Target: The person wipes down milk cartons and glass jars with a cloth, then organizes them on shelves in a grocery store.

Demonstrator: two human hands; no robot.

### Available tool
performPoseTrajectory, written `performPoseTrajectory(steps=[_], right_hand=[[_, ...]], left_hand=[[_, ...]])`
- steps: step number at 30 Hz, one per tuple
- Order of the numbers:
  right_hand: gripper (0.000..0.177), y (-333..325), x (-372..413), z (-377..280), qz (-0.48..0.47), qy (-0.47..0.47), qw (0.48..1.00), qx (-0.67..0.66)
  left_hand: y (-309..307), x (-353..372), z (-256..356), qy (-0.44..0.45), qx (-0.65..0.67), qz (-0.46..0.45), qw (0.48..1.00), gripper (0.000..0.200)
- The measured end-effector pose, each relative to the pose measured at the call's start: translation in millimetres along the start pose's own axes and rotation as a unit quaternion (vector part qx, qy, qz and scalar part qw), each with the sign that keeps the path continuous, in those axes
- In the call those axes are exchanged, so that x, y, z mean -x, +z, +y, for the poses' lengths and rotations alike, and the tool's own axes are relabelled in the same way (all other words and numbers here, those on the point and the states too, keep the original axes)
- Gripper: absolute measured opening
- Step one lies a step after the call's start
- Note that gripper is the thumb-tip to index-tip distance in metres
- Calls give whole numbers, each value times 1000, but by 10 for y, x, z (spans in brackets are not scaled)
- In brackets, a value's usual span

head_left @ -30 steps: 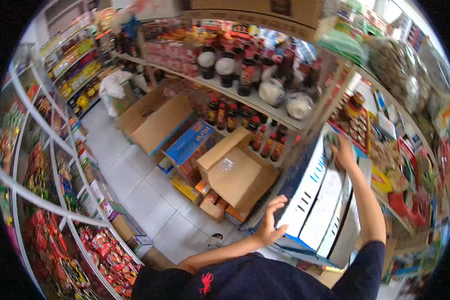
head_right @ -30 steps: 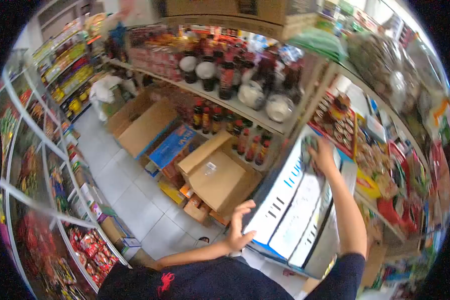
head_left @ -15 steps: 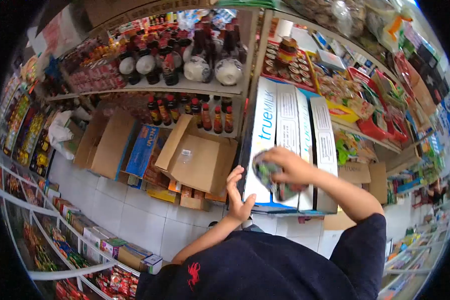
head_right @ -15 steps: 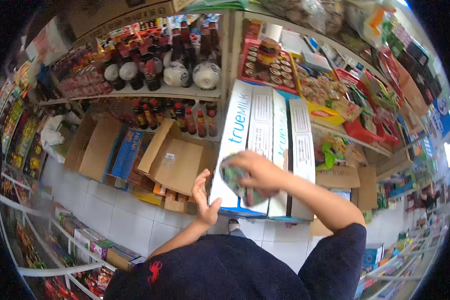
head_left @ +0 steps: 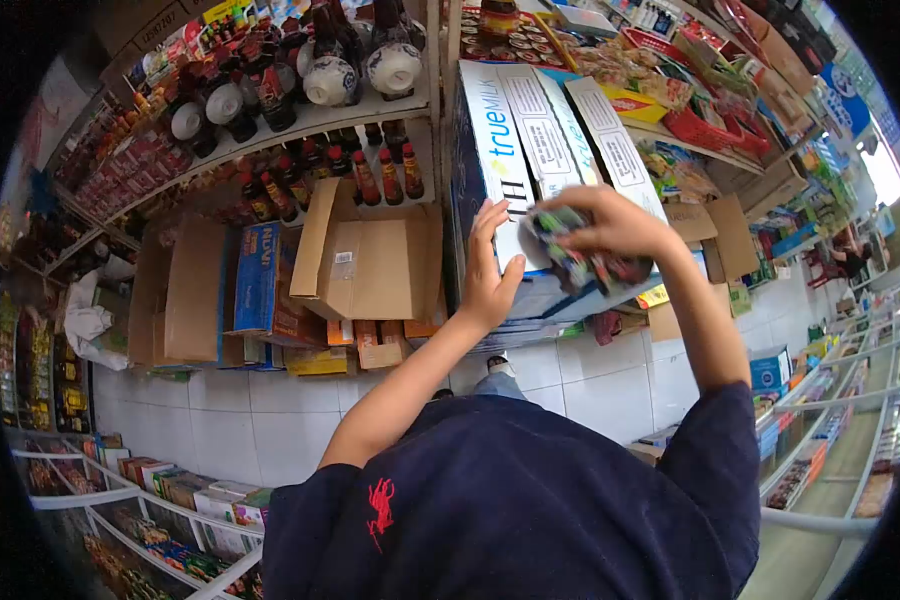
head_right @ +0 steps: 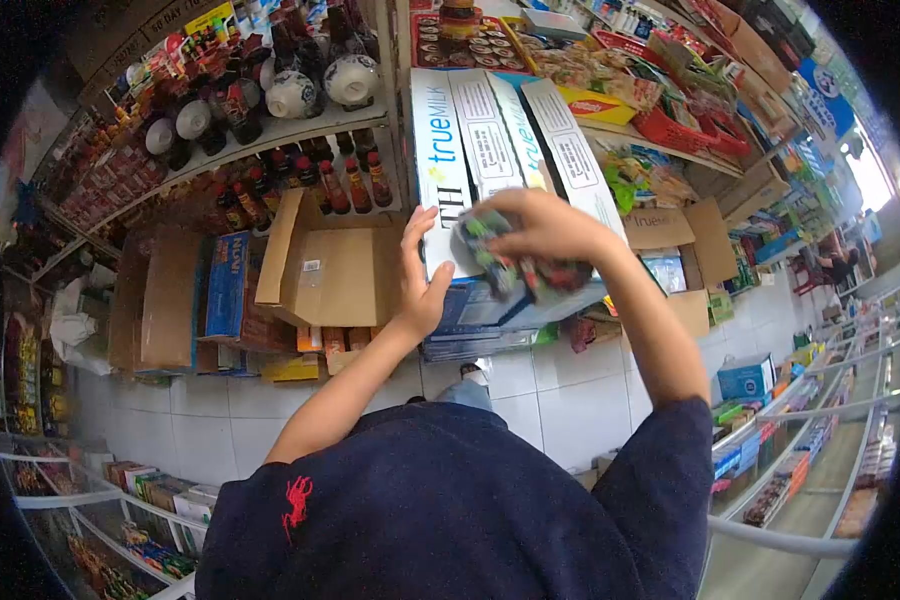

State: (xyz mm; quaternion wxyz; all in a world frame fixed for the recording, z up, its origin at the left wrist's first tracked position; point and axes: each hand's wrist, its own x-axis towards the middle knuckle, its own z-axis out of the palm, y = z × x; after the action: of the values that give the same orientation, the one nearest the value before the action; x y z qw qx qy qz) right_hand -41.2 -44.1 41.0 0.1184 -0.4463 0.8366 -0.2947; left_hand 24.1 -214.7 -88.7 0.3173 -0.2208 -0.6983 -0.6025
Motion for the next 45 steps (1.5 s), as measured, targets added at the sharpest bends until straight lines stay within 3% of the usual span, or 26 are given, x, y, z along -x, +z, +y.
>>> performPoseTrajectory(steps=[3,5,7,10,13,14,17,19,23,27,31,33,34,35,37,38,42,43,45], right_hand=[[44,223,480,-370,143,-9,989,-37],[47,416,636,-541,261,15,963,-70],[49,635,664,-645,359,6,925,-127],[49,710,573,-829,324,-26,932,-162],[55,529,495,-859,267,-61,942,-193],[52,453,478,-821,261,-56,951,-154],[42,171,387,-564,296,-45,952,-58],[41,-75,253,-245,307,-28,949,-71],[49,-572,-142,697,302,17,951,-69],[65,-991,-794,1698,309,5,950,44],[74,-1195,-1712,2770,376,-34,926,-1],[75,-1314,-2021,2724,380,-27,924,-23],[73,-1372,-2056,2453,332,-40,928,-165],[67,-1357,-2294,2611,423,-55,902,-62],[63,-1358,-2843,3066,473,-36,880,4],[65,-1414,-3038,3171,445,-134,884,-46],[62,-1409,-3499,3176,483,-126,841,-207],[63,-1433,-3459,2968,537,-57,829,-147],[81,-1440,-3694,3162,531,-31,846,-35]], left_hand=[[-102,34,219,-6,-11,-37,999,51],[-143,80,429,63,-43,-122,990,66],[-53,65,691,63,23,-126,990,81],[37,47,880,-99,156,-154,971,94],[58,-119,892,-167,255,-75,949,77],[22,-190,863,-141,157,-76,975,68],[-2,-295,775,-134,126,-26,983,65],[-26,-428,840,-11,-36,-3,999,67],[102,-440,793,-43,-235,-55,970,67],[333,-398,746,-19,-344,-80,935,64],[492,-433,741,-54,-390,-35,918,61],[544,-447,733,-73,-411,-10,908,60],[576,-458,727,-79,-427,-2,901,59],[599,-465,718,-86,-442,5,893,58],[612,-460,685,-86,-470,22,878,56],[619,-454,671,-81,-470,31,879,55],[618,-461,653,-79,-481,44,872,53],[620,-464,665,-86,-470,49,877,55],[604,-441,669,-99,-482,42,870,56]])
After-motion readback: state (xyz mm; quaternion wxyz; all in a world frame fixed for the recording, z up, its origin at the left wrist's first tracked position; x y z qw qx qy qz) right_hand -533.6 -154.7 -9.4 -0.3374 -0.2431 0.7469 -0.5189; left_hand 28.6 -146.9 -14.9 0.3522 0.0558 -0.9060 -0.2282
